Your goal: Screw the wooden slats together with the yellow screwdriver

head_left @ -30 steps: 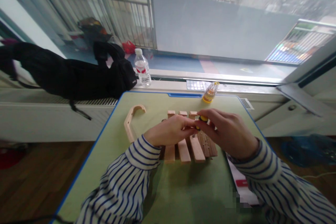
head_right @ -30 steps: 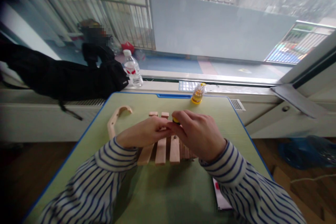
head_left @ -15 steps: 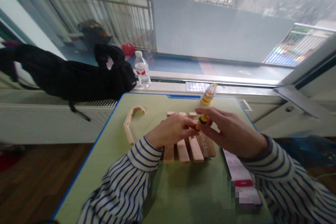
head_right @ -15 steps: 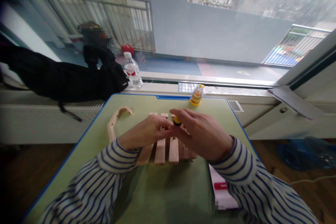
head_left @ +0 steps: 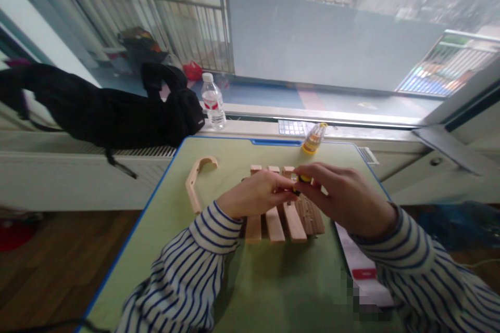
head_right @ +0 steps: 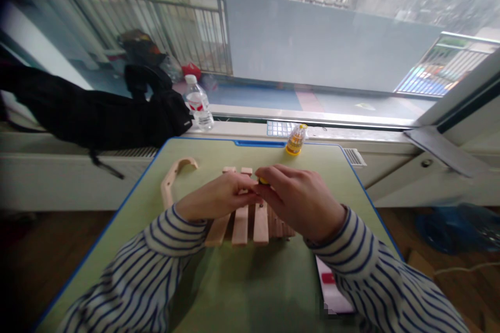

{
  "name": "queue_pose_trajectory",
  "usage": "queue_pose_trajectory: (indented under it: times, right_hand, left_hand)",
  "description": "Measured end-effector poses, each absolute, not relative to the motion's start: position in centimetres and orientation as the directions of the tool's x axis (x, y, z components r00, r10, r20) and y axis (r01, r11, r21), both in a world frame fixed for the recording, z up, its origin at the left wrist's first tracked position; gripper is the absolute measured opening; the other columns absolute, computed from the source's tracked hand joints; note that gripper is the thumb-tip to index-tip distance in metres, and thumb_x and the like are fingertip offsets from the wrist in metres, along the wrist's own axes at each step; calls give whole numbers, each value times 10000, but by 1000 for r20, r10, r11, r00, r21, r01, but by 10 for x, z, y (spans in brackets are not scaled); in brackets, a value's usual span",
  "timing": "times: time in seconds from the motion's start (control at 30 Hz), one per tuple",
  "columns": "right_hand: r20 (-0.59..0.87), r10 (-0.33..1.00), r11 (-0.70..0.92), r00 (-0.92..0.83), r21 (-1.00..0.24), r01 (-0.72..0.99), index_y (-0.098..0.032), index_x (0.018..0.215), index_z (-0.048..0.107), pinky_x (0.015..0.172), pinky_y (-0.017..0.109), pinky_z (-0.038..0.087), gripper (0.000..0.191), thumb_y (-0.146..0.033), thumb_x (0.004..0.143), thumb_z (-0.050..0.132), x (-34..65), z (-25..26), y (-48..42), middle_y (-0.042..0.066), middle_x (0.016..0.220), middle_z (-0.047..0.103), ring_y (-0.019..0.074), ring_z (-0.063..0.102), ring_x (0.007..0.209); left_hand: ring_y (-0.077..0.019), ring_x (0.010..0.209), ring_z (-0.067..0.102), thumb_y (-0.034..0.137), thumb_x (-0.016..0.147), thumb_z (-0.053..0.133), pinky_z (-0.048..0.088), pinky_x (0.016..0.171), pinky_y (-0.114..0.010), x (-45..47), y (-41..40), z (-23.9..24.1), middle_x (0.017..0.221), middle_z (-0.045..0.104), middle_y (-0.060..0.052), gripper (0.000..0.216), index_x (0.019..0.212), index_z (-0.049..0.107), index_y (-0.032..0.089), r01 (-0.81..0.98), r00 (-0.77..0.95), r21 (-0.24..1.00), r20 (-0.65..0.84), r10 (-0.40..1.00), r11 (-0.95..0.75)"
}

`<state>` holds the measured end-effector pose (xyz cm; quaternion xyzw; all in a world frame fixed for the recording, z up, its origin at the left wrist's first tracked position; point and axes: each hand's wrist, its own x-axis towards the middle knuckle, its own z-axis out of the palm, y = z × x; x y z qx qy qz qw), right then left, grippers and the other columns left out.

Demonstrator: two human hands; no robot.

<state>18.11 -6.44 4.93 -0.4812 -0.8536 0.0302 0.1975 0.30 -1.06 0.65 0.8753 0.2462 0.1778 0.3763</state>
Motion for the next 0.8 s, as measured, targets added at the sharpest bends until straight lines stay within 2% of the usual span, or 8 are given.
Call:
queue_pose_trajectory:
  times: [0.33, 0.63, 0.8]
  right_hand:
    - [374, 849, 462, -375, -178, 869, -199, 987, 553, 561, 237, 383, 253, -384, 837, 465, 177, 35, -68, 25, 826, 641, 112, 565, 603]
    - [377, 847, 462, -375, -172, 870, -206, 974, 545, 569, 245, 382, 237, -381, 834, 469, 175, 38, -70, 16, 826, 643, 119, 568, 612]
    - [362, 855, 458, -371, -193, 867, -198, 979, 544, 559, 243, 397, 243, -376, 842, 452, 175, 40, -70, 19, 808, 646, 118, 582, 615]
  left_hand:
    - [-113, 749, 532, 241, 859, 449, 386, 678, -212, 2, -10, 6, 819, 624, -13, 220, 959, 627, 160, 264, 835, 793, 97, 541, -549]
    - [-90, 614, 501, 286, 811, 520, 344, 566, -191, 0, -12, 10, 686, 595, 12, 221, 942, 656, 171, 304, 803, 744, 135, 580, -595]
    - [-96, 619, 501, 297, 801, 529, 339, 562, -188, 3, -12, 9, 679, 600, 5, 215, 896, 676, 172, 334, 785, 747, 117, 608, -575]
